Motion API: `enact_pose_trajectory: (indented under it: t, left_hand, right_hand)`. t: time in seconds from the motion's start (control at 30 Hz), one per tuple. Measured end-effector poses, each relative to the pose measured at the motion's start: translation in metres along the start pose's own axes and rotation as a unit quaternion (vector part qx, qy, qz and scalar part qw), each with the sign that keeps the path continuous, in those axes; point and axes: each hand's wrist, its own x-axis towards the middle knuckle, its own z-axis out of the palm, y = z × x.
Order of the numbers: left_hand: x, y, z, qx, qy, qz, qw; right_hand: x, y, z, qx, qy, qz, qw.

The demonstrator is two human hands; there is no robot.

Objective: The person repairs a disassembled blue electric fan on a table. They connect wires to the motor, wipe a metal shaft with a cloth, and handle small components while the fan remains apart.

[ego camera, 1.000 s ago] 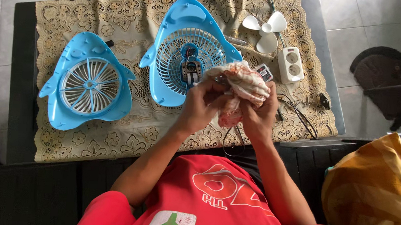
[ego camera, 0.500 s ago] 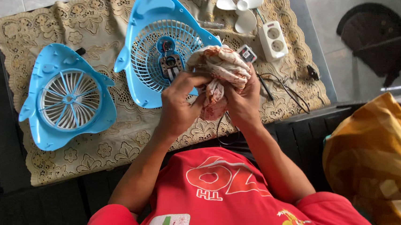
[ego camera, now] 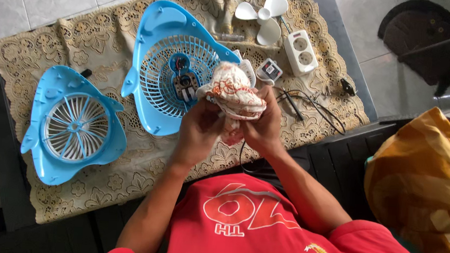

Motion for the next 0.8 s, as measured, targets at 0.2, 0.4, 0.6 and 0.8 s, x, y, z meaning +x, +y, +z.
enact_pose_trajectory:
  t: [0.2,0.4,0.6,0.8]
  left_hand:
    - [-0.009,0.03,0.004,0.435,0.031,0.215,0.874]
    - [-0.005,0.053,0.007,0.477,0.006,0.292,0.829]
    - [-0.014,0.069,0.01,0.411,0.067,0.304,0.857]
    - [-0.011,0.061,0.001,-0.028,0.1,0.107,0.989]
  right_hand:
    - [-0.003,0.01,0.009,0.107,0.033,0.055,0.992]
    - [0.002,0.001,0.014,0.157,0.062,0.041,0.985]
    - [0.037,-0.011,-0.028,0.156,0.069,0.047,0.984]
    - [0.041,-0.022,-0.06,0.343,0.109,0.105,0.927]
